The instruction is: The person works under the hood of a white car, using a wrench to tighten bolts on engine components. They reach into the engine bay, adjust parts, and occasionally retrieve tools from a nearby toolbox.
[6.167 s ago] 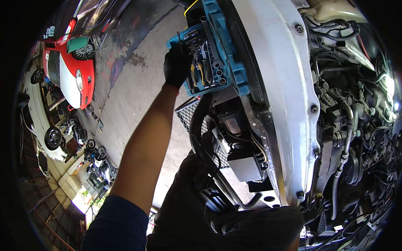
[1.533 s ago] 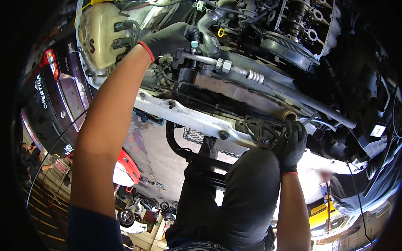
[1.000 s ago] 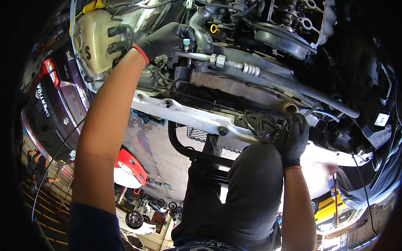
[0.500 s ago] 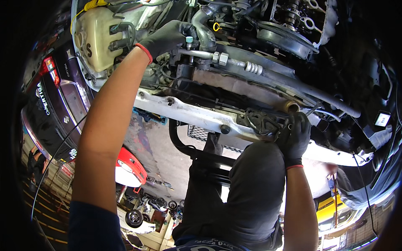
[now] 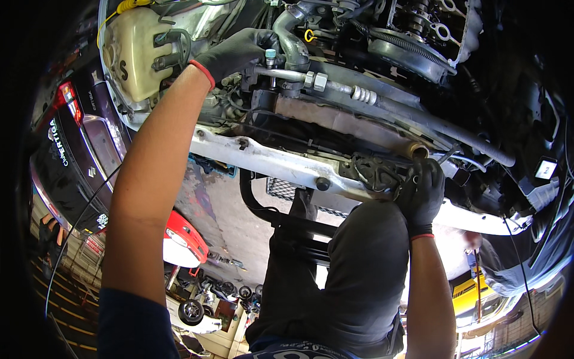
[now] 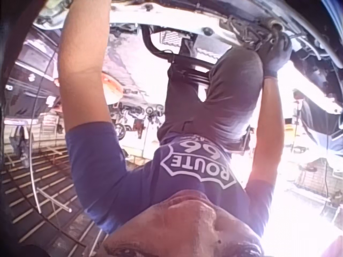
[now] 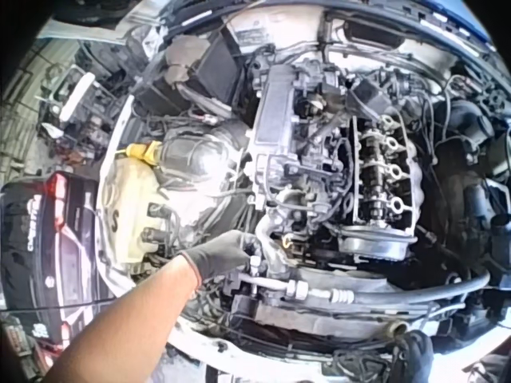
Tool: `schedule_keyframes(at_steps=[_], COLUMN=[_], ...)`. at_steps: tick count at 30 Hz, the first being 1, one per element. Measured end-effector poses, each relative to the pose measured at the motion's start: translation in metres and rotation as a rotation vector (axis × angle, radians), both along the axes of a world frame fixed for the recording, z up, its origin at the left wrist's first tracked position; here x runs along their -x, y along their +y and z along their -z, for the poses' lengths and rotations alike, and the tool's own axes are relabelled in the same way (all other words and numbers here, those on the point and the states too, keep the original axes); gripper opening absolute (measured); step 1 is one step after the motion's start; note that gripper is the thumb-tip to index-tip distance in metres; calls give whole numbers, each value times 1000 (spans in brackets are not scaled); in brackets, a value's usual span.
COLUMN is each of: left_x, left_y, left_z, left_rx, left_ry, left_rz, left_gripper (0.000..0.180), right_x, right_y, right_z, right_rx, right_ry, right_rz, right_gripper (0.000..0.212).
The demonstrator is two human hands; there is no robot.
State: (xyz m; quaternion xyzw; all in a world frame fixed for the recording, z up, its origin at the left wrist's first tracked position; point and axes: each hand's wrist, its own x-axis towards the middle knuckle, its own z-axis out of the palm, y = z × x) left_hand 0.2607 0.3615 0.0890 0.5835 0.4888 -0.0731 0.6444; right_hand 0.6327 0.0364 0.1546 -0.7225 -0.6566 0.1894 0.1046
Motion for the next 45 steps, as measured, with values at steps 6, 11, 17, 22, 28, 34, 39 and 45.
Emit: schedule_keyframes(at_steps=[6,11,17,22,28,34,39,45], left_x=[8,2,16,14,10,18,21,28], left_y=[1,-1,-5,-2,-4,-6,-6,-5], left_z=[0,1,15,16,0,22,18,31], left_rx=[72,64,16,55,192,72,222,-10], left_ry=[-45,-25,-78,-31,-97,-63,-151,-137], left_rz=[-10,-69,-77,-42,-153,-100,-250,-28], left_gripper=[23,21,20,26,28,26,24,27], right_x=[1,2,0,2,1,2,-1,3], right_y=[0,2,1,1,1,1,0,3], right_z=[-2,-2,-1,0,-3,0,0,-1], right_rx=[5,-14,-8,5,-6,3,3,10], right_ry=[8,-10,-9,-20,-17,-7,-2,-18], right_rz=[7,-8,-19,-3,3,-1,-3,-21], right_gripper=[34,34,33,34,33,34,35,34])
